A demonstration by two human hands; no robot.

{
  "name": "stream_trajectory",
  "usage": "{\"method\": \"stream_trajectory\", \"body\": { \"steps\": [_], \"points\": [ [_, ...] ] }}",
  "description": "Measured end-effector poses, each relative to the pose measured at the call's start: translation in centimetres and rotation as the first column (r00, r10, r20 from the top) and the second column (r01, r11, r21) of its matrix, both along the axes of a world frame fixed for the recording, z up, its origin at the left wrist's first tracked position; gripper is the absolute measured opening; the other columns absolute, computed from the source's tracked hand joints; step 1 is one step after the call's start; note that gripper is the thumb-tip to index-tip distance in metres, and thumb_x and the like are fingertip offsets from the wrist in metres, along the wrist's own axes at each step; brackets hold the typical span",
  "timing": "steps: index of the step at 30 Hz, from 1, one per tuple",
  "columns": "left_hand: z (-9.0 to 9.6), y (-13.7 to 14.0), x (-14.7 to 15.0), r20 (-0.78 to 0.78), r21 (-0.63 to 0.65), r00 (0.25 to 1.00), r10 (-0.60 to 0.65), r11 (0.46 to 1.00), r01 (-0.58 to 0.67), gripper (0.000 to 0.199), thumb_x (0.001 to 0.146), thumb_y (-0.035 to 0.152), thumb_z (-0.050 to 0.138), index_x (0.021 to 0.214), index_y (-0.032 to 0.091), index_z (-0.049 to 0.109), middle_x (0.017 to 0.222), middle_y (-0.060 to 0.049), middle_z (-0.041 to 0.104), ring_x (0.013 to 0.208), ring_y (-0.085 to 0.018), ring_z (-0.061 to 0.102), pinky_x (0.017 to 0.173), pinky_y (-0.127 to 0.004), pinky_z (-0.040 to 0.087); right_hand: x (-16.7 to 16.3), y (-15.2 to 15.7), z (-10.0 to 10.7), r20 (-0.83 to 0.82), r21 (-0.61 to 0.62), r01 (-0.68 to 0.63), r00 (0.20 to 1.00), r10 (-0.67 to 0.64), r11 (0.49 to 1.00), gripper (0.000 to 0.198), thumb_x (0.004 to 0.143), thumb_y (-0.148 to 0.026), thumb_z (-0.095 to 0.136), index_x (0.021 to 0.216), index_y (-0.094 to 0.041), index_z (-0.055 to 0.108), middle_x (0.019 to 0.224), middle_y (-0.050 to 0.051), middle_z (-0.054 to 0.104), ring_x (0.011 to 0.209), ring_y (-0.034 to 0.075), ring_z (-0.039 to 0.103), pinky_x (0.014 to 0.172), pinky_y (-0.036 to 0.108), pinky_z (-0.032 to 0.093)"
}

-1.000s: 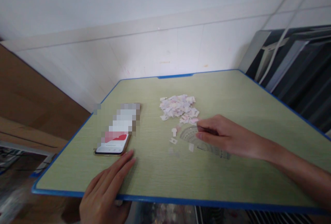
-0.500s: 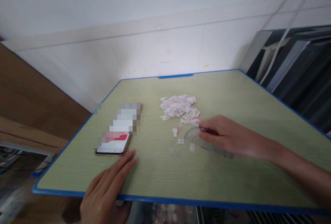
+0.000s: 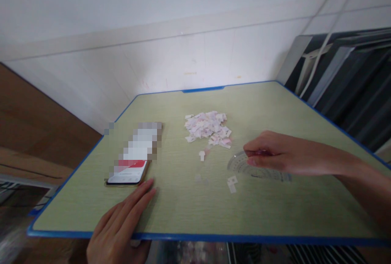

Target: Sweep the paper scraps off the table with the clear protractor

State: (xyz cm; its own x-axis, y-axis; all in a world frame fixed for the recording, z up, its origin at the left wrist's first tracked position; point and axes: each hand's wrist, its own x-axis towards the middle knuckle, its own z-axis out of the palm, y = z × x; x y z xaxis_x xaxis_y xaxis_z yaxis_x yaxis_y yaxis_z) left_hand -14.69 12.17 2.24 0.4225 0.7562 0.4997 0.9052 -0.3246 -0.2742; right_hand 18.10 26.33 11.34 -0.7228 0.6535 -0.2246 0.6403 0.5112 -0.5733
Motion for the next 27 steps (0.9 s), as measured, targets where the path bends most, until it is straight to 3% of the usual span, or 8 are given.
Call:
{"method": "stream_trajectory", "body": {
  "steps": [7,14,19,27],
  "points": [
    [-0.1,0.0,-0.2,-0.031,0.004,0.999,0.010,1.000,-0.010,0.052,0.069,0.018,0.044,0.120,0.010,0.053,0.116,-0.014,0.067,0.094,-0.023,0.066,0.079,-0.035,0.044,-0.3,0.0,-0.5,0.055,-0.059,-0.098,0.993,0.101,0.993,0.029,0.085,-0.027,0.041,0.058,-0.018,0.037,0.055,-0.003,0.039,0.054,0.011,0.042,0.050,0.025,0.025],
    [-0.2,0.2,-0.2,-0.026,0.001,1.000,0.009,1.000,-0.009,0.052,0.069,0.017,0.044,0.119,0.010,0.053,0.116,-0.013,0.067,0.094,-0.022,0.066,0.080,-0.035,0.044,-0.2,-0.5,0.1,0.065,-0.229,-0.205,0.972,0.225,0.952,0.028,0.086,-0.025,0.044,0.059,-0.018,0.038,0.055,-0.005,0.036,0.053,0.009,0.039,0.050,0.023,0.025],
    [-0.2,0.1,-0.3,-0.031,-0.007,0.999,0.022,1.000,-0.022,0.054,0.067,0.017,0.043,0.120,0.010,0.053,0.117,-0.013,0.066,0.096,-0.023,0.065,0.080,-0.035,0.044,-0.2,-0.6,0.2,0.060,-0.245,-0.280,0.951,0.302,0.928,0.028,0.084,-0.023,0.048,0.058,-0.018,0.037,0.054,-0.005,0.038,0.052,0.008,0.039,0.049,0.023,0.025],
    [-0.3,0.2,-0.7,-0.034,-0.005,0.999,0.013,1.000,-0.014,0.055,0.068,0.020,0.043,0.121,0.011,0.052,0.116,-0.012,0.067,0.093,-0.023,0.066,0.079,-0.035,0.045,0.1,-1.0,0.3,0.063,-0.346,-0.305,0.936,0.347,0.887,0.026,0.077,-0.016,0.053,0.055,-0.017,0.039,0.050,-0.007,0.036,0.049,0.007,0.038,0.045,0.021,0.023]
  ]
}}
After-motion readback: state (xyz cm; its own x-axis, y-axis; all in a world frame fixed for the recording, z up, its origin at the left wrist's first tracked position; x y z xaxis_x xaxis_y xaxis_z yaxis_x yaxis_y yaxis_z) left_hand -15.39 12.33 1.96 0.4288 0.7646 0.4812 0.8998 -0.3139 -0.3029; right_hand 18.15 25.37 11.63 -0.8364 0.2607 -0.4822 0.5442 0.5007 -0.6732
